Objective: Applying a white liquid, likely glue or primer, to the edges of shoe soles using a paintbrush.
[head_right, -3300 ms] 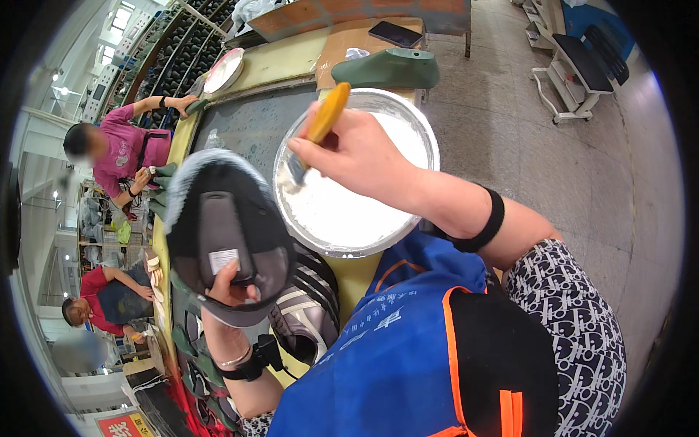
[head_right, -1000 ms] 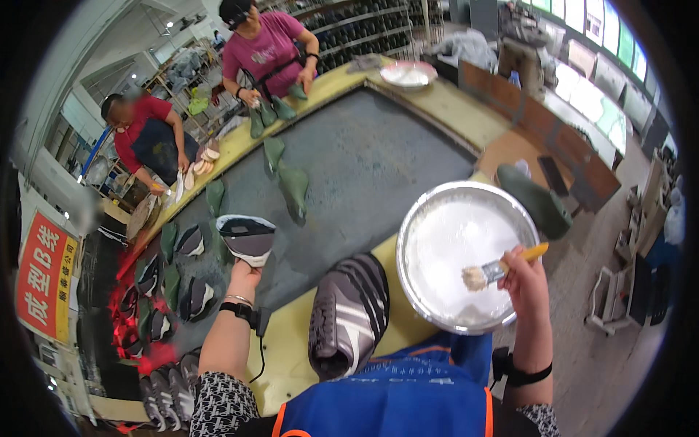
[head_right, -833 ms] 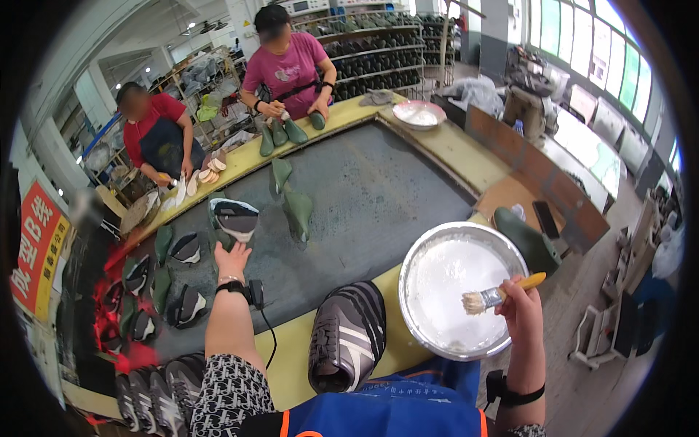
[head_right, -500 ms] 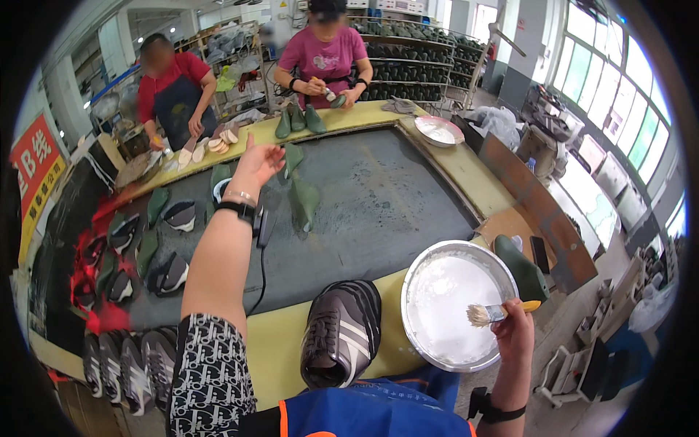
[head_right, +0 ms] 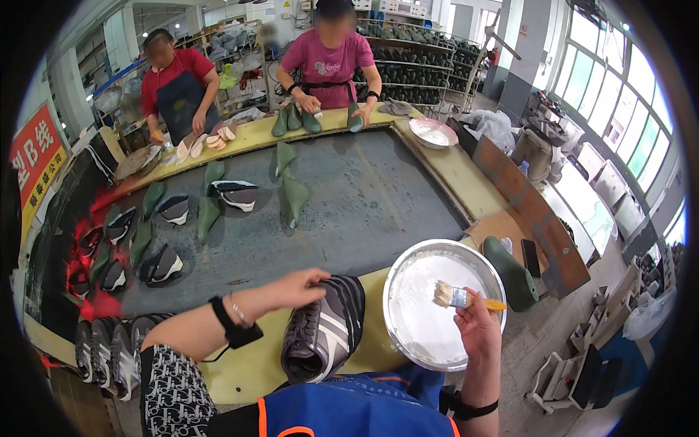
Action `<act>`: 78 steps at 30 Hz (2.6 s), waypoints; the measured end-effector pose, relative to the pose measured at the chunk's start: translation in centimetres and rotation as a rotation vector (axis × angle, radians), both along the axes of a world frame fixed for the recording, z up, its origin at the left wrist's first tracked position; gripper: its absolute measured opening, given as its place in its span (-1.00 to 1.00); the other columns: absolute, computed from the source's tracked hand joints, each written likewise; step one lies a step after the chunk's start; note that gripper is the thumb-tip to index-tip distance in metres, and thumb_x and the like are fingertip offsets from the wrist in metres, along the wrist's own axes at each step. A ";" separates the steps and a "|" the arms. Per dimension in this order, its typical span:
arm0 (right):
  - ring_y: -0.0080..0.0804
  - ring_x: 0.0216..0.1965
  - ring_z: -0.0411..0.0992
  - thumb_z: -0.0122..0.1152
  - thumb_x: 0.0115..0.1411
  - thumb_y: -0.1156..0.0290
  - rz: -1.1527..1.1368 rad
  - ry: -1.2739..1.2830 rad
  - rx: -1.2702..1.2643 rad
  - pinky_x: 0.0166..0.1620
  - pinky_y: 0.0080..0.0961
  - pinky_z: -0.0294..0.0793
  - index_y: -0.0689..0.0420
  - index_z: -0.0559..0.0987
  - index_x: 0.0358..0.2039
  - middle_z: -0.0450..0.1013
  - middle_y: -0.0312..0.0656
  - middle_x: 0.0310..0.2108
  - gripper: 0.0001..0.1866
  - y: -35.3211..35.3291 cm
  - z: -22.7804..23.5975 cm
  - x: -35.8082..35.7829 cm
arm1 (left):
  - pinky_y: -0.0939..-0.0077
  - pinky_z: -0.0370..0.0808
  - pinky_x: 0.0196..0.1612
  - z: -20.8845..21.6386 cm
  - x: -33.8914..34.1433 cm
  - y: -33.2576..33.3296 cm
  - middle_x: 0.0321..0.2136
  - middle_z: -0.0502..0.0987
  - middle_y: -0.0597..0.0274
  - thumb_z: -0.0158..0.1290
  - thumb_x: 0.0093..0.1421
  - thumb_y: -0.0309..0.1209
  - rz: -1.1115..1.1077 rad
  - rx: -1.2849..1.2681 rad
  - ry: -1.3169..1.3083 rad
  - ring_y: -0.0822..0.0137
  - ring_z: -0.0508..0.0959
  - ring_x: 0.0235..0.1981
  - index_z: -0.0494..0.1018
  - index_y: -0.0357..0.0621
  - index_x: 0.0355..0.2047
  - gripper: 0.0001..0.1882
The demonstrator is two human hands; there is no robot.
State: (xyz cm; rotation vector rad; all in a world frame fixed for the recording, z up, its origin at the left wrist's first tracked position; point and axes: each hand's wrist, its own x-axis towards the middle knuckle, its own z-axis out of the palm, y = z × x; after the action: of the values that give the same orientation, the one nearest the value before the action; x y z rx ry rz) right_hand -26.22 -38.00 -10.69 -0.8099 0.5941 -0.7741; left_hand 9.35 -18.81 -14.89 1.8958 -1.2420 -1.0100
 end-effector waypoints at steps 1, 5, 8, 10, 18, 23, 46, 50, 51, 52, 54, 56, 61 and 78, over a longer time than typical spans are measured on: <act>-0.51 -0.38 0.51 0.04 0.35 0.22 -0.085 0.023 0.002 -0.34 -0.60 0.56 0.25 0.41 0.06 0.51 -0.24 -0.36 -0.59 0.0 -0.2 0.0 | 0.26 0.34 0.17 0.1 -0.9 1.2 0.06 0.40 -0.09 0.14 0.14 -0.20 -0.041 0.060 -0.202 0.03 0.42 0.10 0.31 -0.15 0.16 -0.39; -0.52 -0.38 0.51 0.04 0.35 0.21 -0.041 -0.006 0.024 -0.33 -0.60 0.56 0.21 0.42 0.07 0.51 -0.25 -0.36 -0.60 -0.6 -1.3 -0.5 | 0.20 0.24 0.26 1.7 -4.8 6.5 0.25 0.03 -0.47 0.21 0.02 -0.10 -0.105 0.028 -0.350 -0.29 0.16 0.27 0.24 -0.06 0.24 -0.21; -0.54 -0.42 0.49 0.05 0.35 0.22 -0.099 0.022 0.070 -0.36 -0.62 0.56 0.19 0.44 0.04 0.51 -0.27 -0.37 -0.63 -1.1 -2.3 -1.1 | 0.14 0.18 0.29 3.3 -6.3 9.1 0.30 -0.11 -0.46 0.26 -0.07 -0.21 -0.156 -0.058 -0.169 -0.33 0.05 0.31 0.14 0.00 0.31 -0.09; -0.59 -0.46 0.48 0.07 0.34 0.25 -0.064 -0.010 0.084 -0.39 -0.65 0.56 0.19 0.48 -0.03 0.50 -0.30 -0.40 -0.69 -1.2 -2.9 -1.3 | 0.13 0.19 0.28 3.9 -7.4 9.9 0.30 -0.10 -0.44 0.26 -0.10 -0.26 -0.167 -0.069 -0.168 -0.34 0.07 0.30 0.13 0.02 0.31 -0.07; -0.65 -0.54 0.44 0.10 0.32 0.28 -0.124 0.054 0.028 -0.44 -0.71 0.52 0.20 0.51 -0.12 0.51 -0.32 -0.44 -0.74 -0.6 -3.2 -1.0 | 0.13 0.47 0.02 4.7 -11.2 8.5 0.19 0.22 -0.29 0.07 -0.15 -0.55 0.059 -0.044 -0.640 -0.27 0.42 0.04 0.33 0.04 0.14 -0.28; -0.59 -0.55 0.45 0.16 0.28 0.35 -0.174 0.251 -0.176 -0.40 -0.63 0.50 0.27 0.54 -0.20 0.49 -0.25 -0.47 -0.77 -1.2 -2.7 -1.0 | 0.27 0.42 0.10 10.1 -7.9 10.1 0.11 0.37 -0.14 -0.09 -0.14 -0.68 0.163 -0.220 -0.398 -0.13 0.45 0.06 0.37 0.04 0.09 -0.31; -0.65 -0.36 0.42 0.27 0.13 0.60 -0.271 0.606 -0.841 -0.27 -0.73 0.41 0.31 0.57 -0.28 0.47 -0.28 -0.38 -0.87 -1.1 -1.3 0.6 | 0.45 0.48 -0.60 -1.2 -5.2 -0.3 -0.39 0.61 0.08 0.02 0.18 -0.33 0.396 -0.135 1.398 0.26 0.61 -0.52 0.48 -0.29 -0.14 -0.69; -0.67 -0.37 0.42 0.27 0.14 0.59 -0.272 0.634 -0.791 -0.27 -0.74 0.40 0.31 0.56 -0.28 0.48 -0.29 -0.38 -0.87 -1.2 -2.0 0.3 | 0.53 0.36 -0.72 -3.6 -6.6 1.7 -0.55 0.58 0.14 0.08 0.14 -0.32 0.339 -0.247 1.437 0.29 0.54 -0.69 0.51 -0.27 -0.28 -0.75; -0.67 -0.36 0.42 0.27 0.14 0.59 -0.284 0.610 -0.795 -0.27 -0.74 0.40 0.31 0.56 -0.27 0.48 -0.30 -0.37 -0.87 -1.2 -2.0 0.4 | 0.53 0.37 -0.73 -3.8 -6.6 2.0 -0.56 0.58 0.15 0.09 0.14 -0.32 0.408 -0.176 1.387 0.30 0.52 -0.72 0.51 -0.28 -0.31 -0.75; -0.67 -0.36 0.42 0.26 0.15 0.58 -0.307 0.576 -0.804 -0.27 -0.74 0.40 0.30 0.55 -0.26 0.48 -0.30 -0.37 -0.86 -1.1 -1.8 0.4 | 0.54 0.38 -0.74 -3.8 -6.4 2.1 -0.58 0.57 0.16 0.10 0.13 -0.31 0.535 -0.114 1.276 0.30 0.51 -0.74 0.51 -0.28 -0.33 -0.76; -0.65 -0.36 0.43 0.25 0.16 0.58 -0.346 0.466 -0.840 -0.26 -0.73 0.41 0.28 0.54 -0.24 0.47 -0.28 -0.36 -0.85 -1.1 -1.6 0.7 | 0.52 0.40 -0.75 -3.3 -6.0 2.0 -0.60 0.57 0.17 0.09 0.14 -0.31 0.410 -0.153 1.356 0.31 0.51 -0.74 0.51 -0.25 -0.32 -0.77; -0.63 -0.37 0.44 0.25 0.15 0.58 -0.482 0.491 -0.917 -0.28 -0.73 0.42 0.26 0.55 -0.25 0.47 -0.27 -0.36 -0.86 -1.1 -1.7 1.0 | 0.45 0.57 -0.52 -2.4 -5.8 1.8 -0.43 0.62 0.16 0.06 0.17 -0.35 0.345 -0.135 1.368 0.30 0.62 -0.52 0.51 -0.26 -0.22 -0.75; -0.55 -0.44 0.49 0.27 0.13 0.56 -0.250 0.821 -0.942 -0.34 -0.69 0.44 0.25 0.55 -0.35 0.50 -0.25 -0.46 -0.91 -2.0 -1.9 0.2 | 0.38 0.54 0.01 0.5 -7.3 1.1 -0.12 0.58 0.09 0.05 0.17 -0.43 0.372 -0.243 1.265 0.25 0.61 -0.13 0.43 -0.28 0.02 -0.61; -0.28 -0.46 0.51 0.34 0.09 0.39 -0.460 0.842 -1.141 -0.34 -0.43 0.47 0.21 0.56 -0.40 0.49 -0.12 -0.43 -0.83 -3.9 -1.1 -1.9 | 0.72 0.05 -0.85 5.5 -10.0 -4.3 -0.70 0.48 0.32 -0.02 0.17 -0.34 0.266 0.217 1.369 0.61 0.21 -0.87 0.50 -0.24 -0.39 -0.79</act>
State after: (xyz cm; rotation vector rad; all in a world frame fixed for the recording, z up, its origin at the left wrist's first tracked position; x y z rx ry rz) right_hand -28.10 -41.92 -11.81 -2.1557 1.1207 -1.2030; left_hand -0.62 -23.14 -9.43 0.9544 -0.0711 -1.8114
